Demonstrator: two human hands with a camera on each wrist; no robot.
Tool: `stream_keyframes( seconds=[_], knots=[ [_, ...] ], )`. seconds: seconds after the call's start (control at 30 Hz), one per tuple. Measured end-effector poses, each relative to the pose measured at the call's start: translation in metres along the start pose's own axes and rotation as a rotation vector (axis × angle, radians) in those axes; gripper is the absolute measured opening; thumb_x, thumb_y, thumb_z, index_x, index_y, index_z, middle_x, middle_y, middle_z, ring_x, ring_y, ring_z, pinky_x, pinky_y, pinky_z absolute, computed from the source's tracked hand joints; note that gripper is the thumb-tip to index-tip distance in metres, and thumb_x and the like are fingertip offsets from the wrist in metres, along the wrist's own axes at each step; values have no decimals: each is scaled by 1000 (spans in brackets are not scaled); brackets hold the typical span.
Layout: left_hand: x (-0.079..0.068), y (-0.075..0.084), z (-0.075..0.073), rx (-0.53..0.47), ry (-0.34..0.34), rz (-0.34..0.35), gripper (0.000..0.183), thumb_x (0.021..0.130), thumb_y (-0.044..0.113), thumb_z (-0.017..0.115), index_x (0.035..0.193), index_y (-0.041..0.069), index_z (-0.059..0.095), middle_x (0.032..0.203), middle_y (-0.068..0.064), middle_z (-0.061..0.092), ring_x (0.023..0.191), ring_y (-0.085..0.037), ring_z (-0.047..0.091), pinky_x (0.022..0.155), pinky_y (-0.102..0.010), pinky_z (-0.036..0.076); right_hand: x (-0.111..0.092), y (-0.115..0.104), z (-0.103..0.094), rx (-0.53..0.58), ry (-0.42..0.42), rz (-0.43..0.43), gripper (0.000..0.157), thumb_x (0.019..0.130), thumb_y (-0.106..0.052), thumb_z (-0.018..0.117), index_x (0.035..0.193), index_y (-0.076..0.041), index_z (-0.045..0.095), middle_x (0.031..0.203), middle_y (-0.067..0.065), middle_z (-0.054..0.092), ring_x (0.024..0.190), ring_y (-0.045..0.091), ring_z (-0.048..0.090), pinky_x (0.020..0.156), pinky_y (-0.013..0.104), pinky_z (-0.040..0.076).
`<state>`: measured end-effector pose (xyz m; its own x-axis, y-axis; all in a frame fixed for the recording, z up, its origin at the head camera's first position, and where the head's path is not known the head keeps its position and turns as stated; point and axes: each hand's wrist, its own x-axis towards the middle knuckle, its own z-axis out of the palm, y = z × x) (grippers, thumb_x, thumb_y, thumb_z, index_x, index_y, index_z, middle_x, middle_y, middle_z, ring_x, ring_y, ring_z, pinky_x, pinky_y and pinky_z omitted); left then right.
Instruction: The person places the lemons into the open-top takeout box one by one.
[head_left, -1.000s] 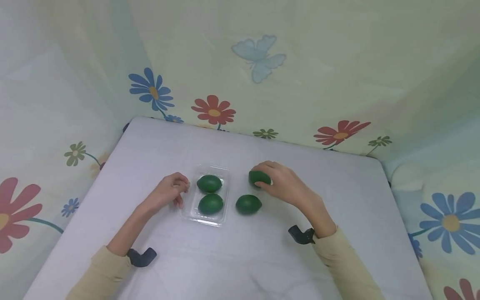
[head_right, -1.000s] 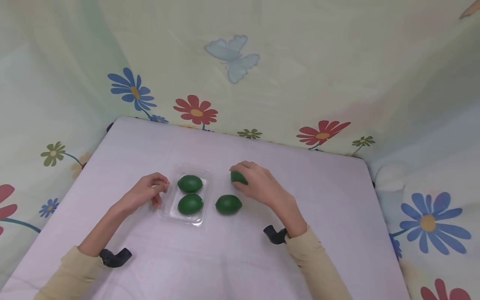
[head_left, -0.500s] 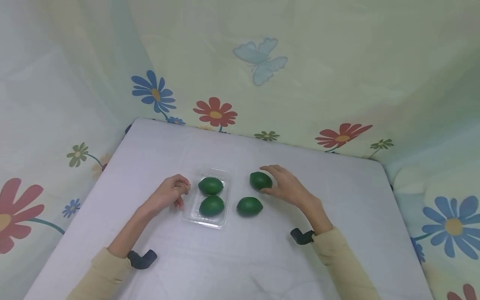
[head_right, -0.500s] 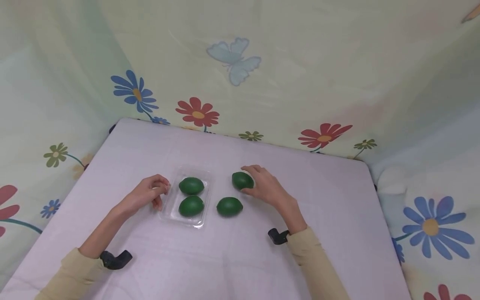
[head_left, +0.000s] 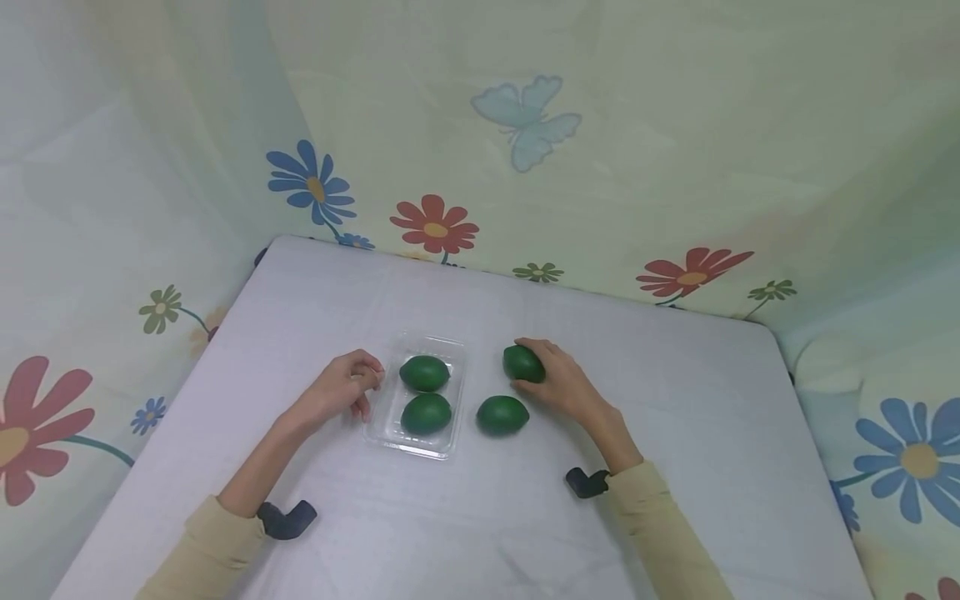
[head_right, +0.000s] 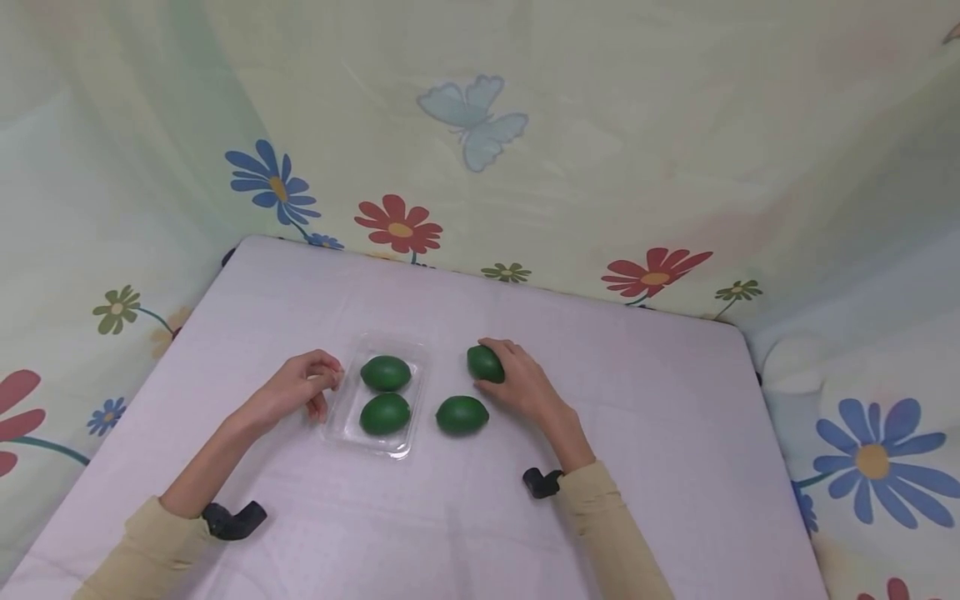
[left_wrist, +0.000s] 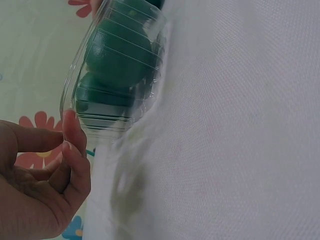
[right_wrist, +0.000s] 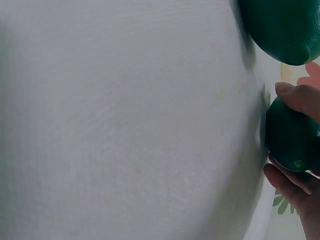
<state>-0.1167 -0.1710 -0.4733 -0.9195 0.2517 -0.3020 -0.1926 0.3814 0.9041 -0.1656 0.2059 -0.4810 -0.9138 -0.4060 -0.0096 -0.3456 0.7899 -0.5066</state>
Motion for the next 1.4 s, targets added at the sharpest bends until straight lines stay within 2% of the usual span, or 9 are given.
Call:
stream_keyframes(
  seconds=[0.4, 0.6, 1.03, 1.17, 1.4],
  knots=[
    [-1, 2, 1, 12, 9, 0, 30, 102, 11, 50, 126, -7, 52, 105, -23, 65, 57, -18, 63, 57, -31, 53, -4, 0, 0, -8, 27, -38, 68, 87, -18, 83, 146, -6, 52, 141, 20, 59, 129, 41, 58, 105, 58, 48],
    [-2, 3, 1, 4, 1, -1, 30, 101, 9, 49, 126, -8, 52, 106, -24, 64, 57, -17, 63, 57, -30, 53, -14, -4, -7, -25, 51, -48, 69, 85, -16, 85, 146, -6, 53, 140, 20, 60, 129, 41, 58, 105, 58, 49],
    [-3, 4, -2, -12, -10, 3, 31, 102, 11, 50, 127, -8, 52, 107, -24, 63, 58, -18, 64, 57, -31, 53, -52, -29, -34, -66, 118, -238, 69, 81, -10, 87, 142, -7, 54, 135, 16, 61, 122, 34, 62, 98, 50, 56],
    [-2, 5, -3, -10, -4, 6, 31, 102, 11, 50, 127, -8, 52, 107, -24, 63, 58, -18, 64, 57, -31, 53, -50, -43, -35, -57, 122, -292, 70, 81, -13, 88, 142, -7, 55, 134, 15, 62, 121, 32, 63, 96, 47, 57],
    [-2, 3, 0, -5, -11, 6, 31, 102, 10, 50, 126, -8, 52, 106, -23, 63, 57, -17, 63, 57, -30, 53, -25, -73, -28, 7, 37, -272, 68, 86, -17, 84, 146, -11, 53, 140, 13, 58, 126, 30, 60, 100, 45, 56]
  ],
)
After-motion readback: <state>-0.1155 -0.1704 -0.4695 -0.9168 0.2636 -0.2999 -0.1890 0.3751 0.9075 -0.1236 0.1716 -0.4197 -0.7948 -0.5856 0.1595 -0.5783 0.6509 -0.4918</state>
